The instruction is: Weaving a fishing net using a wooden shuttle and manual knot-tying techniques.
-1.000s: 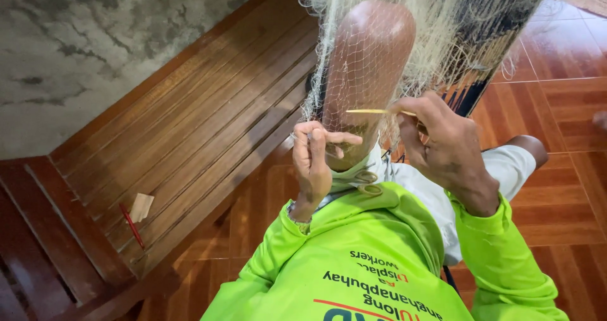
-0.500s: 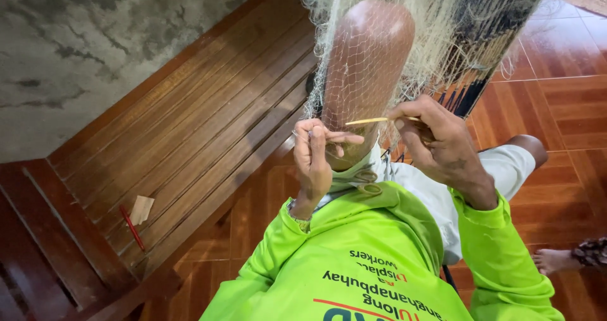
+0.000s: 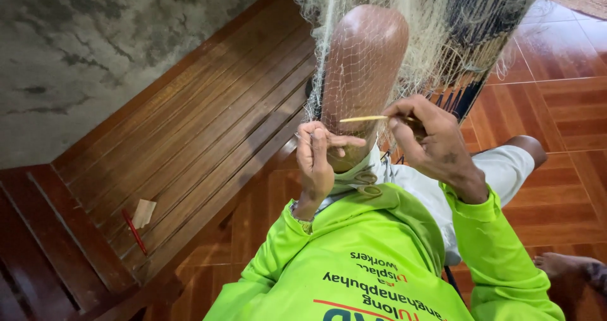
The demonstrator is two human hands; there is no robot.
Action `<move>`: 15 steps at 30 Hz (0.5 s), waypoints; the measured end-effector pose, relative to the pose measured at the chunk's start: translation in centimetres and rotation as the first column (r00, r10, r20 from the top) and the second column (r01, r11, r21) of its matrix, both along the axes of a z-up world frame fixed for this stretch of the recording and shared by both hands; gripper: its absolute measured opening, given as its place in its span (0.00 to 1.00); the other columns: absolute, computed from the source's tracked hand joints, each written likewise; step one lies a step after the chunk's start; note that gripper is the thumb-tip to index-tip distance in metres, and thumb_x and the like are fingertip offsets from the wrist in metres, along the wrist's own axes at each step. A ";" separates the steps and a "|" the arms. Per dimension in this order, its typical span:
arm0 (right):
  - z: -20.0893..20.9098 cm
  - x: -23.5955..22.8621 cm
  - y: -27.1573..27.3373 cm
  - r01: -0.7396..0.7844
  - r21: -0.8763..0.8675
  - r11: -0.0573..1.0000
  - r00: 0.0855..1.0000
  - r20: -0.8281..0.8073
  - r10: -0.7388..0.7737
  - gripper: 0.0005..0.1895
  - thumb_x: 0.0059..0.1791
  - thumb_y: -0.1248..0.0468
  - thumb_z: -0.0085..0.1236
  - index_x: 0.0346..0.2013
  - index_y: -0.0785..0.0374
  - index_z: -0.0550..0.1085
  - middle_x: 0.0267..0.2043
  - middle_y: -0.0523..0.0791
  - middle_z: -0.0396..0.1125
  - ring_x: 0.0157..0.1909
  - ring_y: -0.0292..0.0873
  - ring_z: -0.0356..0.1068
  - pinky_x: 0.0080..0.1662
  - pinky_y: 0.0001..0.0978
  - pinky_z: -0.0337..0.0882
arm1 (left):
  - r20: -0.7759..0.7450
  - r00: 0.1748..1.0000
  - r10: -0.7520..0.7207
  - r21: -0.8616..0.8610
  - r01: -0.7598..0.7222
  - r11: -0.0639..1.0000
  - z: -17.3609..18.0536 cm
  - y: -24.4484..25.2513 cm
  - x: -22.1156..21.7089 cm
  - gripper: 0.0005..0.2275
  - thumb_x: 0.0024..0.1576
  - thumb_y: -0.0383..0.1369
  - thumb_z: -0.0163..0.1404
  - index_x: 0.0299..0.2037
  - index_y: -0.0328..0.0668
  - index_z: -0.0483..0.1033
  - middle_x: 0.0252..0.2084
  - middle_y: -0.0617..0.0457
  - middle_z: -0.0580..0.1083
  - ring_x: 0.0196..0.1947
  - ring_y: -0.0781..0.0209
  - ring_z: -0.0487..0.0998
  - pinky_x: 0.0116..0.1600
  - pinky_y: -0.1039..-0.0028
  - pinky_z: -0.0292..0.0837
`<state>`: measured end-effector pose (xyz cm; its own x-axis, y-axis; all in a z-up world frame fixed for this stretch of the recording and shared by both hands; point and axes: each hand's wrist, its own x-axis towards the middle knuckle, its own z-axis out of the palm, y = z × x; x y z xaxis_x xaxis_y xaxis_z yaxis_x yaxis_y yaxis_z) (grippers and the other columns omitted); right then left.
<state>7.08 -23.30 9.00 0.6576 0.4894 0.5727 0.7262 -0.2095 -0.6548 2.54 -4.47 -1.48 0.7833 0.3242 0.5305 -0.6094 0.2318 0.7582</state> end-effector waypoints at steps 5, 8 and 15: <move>-1.1 0.5 -0.6 0.028 -0.005 1.000 1.000 -0.010 -0.028 0.07 0.54 0.73 0.52 0.47 0.66 0.75 0.28 0.49 0.66 0.19 0.37 0.57 0.21 0.28 0.58 | -0.002 0.999 0.036 0.040 -0.036 0.999 1.0 -0.1 -0.5 0.10 0.73 0.37 0.26 0.44 0.43 0.56 0.31 0.43 0.83 0.21 0.76 0.73 0.32 0.96 0.64; -1.2 0.7 -0.8 0.036 -0.004 0.999 0.999 -0.028 -0.036 0.07 0.54 0.73 0.52 0.46 0.66 0.75 0.28 0.49 0.66 0.20 0.37 0.58 0.22 0.28 0.58 | 0.010 0.999 0.037 0.057 -0.038 0.998 0.4 -0.2 -0.2 0.11 0.73 0.37 0.25 0.44 0.41 0.57 0.31 0.44 0.83 0.21 0.75 0.73 0.34 0.95 0.64; -0.4 0.1 -0.3 0.025 0.019 1.000 0.999 -0.049 -0.024 0.07 0.54 0.73 0.51 0.45 0.66 0.76 0.27 0.49 0.66 0.18 0.36 0.57 0.21 0.27 0.58 | 0.010 0.999 0.044 0.060 -0.045 0.997 1.1 -0.4 -0.6 0.12 0.73 0.36 0.24 0.45 0.40 0.58 0.33 0.43 0.83 0.24 0.73 0.74 0.37 0.91 0.64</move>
